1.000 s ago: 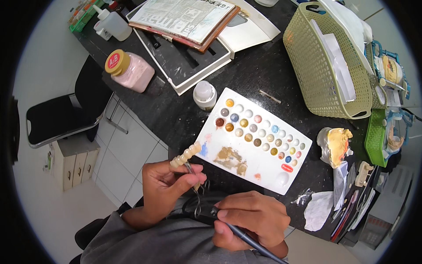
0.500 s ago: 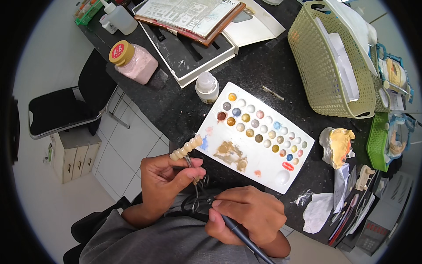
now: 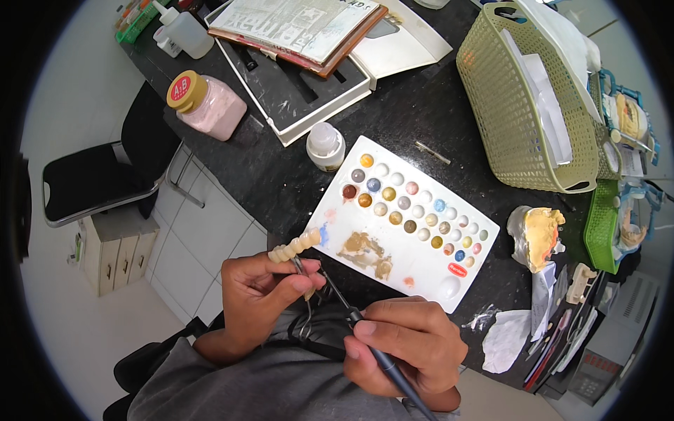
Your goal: The person applies stains to a dental bridge using a small brush. They dip the brush into different colors on a palette and paint the surface of the bridge held in their other hand, rotating the bridge to reach different surfaces and comparing it to a separate crown.
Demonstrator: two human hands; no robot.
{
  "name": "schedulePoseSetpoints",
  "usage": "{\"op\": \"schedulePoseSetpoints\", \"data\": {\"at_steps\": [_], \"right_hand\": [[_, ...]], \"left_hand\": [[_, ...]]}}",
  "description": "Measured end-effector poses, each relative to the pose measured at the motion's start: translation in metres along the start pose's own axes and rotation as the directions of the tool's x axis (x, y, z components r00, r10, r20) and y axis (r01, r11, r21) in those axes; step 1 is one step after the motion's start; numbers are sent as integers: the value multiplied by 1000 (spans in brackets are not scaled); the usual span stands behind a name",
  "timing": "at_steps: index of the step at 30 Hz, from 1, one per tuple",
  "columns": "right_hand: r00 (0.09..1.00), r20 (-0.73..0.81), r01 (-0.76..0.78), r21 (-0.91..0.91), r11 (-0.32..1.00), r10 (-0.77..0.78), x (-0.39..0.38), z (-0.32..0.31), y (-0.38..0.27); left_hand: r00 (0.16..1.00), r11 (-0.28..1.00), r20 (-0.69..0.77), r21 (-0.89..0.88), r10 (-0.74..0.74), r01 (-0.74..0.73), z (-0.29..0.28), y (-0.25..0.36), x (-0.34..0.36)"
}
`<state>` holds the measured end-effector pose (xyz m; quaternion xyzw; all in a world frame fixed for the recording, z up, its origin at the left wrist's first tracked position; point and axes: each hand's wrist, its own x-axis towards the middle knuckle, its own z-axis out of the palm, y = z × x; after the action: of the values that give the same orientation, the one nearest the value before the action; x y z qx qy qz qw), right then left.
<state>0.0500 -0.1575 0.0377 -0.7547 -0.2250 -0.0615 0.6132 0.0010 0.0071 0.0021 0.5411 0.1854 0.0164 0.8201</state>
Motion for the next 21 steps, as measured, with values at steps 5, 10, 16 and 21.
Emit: {"op": "schedulePoseSetpoints", "data": {"at_steps": [5,10,16,21], "right_hand": [[1000,-9,30,40,999,-30,6,7,1],[996,-41,75,-1,997,-75,7,12,5],[993,-57,105,-1,994,-105,9,15,6],[992,-53,110,-15,994,-111,10,16,6]], "left_hand": [[999,999,25,21,47,-48,-1,-3,2],[994,995,47,36,94,-96,-4,-6,2],[999,1000,-37,2,18,-18,3,1,2],[999,999,14,15,51,-51,-2,-3,2]]}}
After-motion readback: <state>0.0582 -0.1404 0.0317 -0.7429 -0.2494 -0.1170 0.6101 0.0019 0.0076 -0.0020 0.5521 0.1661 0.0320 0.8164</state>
